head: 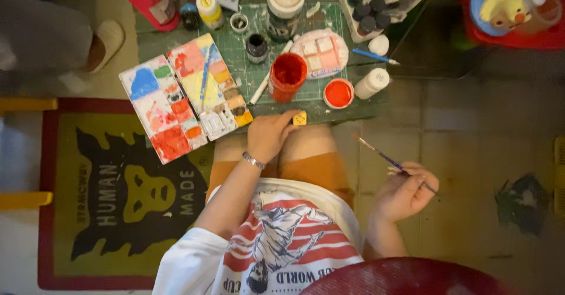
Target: The person paints a small yellow cube-shaped ceramic figurine with a paintbrush, dipping the brush into red paint from a jar and applying it to the figurine. They then dip the brush into black paint and paint a small white cube-shaped piece, holding each piece steady with the other hand.
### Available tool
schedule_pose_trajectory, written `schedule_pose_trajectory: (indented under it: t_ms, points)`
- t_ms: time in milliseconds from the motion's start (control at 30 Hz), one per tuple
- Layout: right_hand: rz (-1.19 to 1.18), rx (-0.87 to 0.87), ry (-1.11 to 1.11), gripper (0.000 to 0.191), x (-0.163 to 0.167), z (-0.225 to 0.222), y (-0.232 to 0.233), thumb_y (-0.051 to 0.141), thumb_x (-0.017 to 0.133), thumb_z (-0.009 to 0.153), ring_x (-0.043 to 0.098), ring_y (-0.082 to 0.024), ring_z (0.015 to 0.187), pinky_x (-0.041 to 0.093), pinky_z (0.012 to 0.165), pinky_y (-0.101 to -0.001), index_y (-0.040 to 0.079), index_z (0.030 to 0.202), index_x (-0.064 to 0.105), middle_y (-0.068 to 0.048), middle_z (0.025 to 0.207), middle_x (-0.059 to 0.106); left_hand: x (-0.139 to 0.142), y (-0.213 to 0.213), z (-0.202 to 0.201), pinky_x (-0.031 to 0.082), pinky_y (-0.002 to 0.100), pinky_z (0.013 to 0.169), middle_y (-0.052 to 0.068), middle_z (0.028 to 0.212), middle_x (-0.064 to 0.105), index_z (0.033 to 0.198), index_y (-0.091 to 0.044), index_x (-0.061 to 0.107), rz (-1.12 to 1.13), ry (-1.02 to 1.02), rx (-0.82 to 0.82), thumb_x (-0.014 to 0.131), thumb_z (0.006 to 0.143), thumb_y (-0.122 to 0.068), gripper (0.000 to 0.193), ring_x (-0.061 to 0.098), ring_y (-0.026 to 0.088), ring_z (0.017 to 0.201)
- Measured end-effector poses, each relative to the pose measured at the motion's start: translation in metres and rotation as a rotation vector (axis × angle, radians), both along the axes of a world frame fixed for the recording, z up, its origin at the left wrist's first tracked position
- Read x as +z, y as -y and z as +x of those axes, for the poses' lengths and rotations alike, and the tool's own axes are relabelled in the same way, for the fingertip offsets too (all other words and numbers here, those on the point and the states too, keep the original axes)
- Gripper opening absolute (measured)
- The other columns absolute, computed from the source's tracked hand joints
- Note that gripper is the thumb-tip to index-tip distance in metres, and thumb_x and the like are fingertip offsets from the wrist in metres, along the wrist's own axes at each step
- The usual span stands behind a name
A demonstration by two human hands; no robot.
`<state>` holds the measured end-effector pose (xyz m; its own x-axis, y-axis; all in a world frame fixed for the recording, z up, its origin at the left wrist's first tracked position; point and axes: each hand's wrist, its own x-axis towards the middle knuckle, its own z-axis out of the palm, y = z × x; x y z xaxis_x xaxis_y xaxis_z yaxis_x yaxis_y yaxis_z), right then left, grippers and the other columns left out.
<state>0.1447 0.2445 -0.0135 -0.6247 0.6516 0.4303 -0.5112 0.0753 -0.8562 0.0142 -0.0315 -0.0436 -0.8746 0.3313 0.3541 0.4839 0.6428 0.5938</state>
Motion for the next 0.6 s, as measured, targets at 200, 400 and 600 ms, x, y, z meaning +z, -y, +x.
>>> schedule_pose_trajectory:
  t_ms: [200,400,600]
  points:
    - [-0.016,0.046,0.035,0.010,-0.002,-0.004,-0.003,0.014,0.051,0.116,0.056,-0.018,0.084,0.051,0.078,-0.0321,0.004,0.118,0.049,-0.017,0.111,0.061,0.000,0.000,-0.001,0.051,0.043,0.065,0.005,0.080,0.072,0.123,-0.022,0.068,0.001,-0.011,0.013,0.075,0.088,-0.030,0.037,0.069,0.029,0.073]
    - [-0.014,0.103,-0.014,0.010,-0.007,-0.009,0.003,0.014,0.049,0.117,0.057,-0.019,0.084,0.053,0.079,-0.0332,0.003,0.119,0.049,-0.016,0.108,0.061,-0.001,0.002,-0.005,0.051,0.043,0.064,0.007,0.080,0.071,0.123,-0.021,0.068,0.017,-0.026,0.016,0.074,0.090,-0.033,0.036,0.068,0.029,0.073]
    - [0.017,0.085,0.002,0.011,-0.010,-0.010,0.000,0.012,0.049,0.116,0.059,-0.020,0.087,0.053,0.082,-0.0342,0.003,0.120,0.048,-0.018,0.110,0.062,0.001,0.000,-0.005,0.050,0.044,0.064,0.007,0.077,0.070,0.123,-0.021,0.068,-0.012,-0.008,0.028,0.073,0.090,-0.036,0.036,0.067,0.029,0.071]
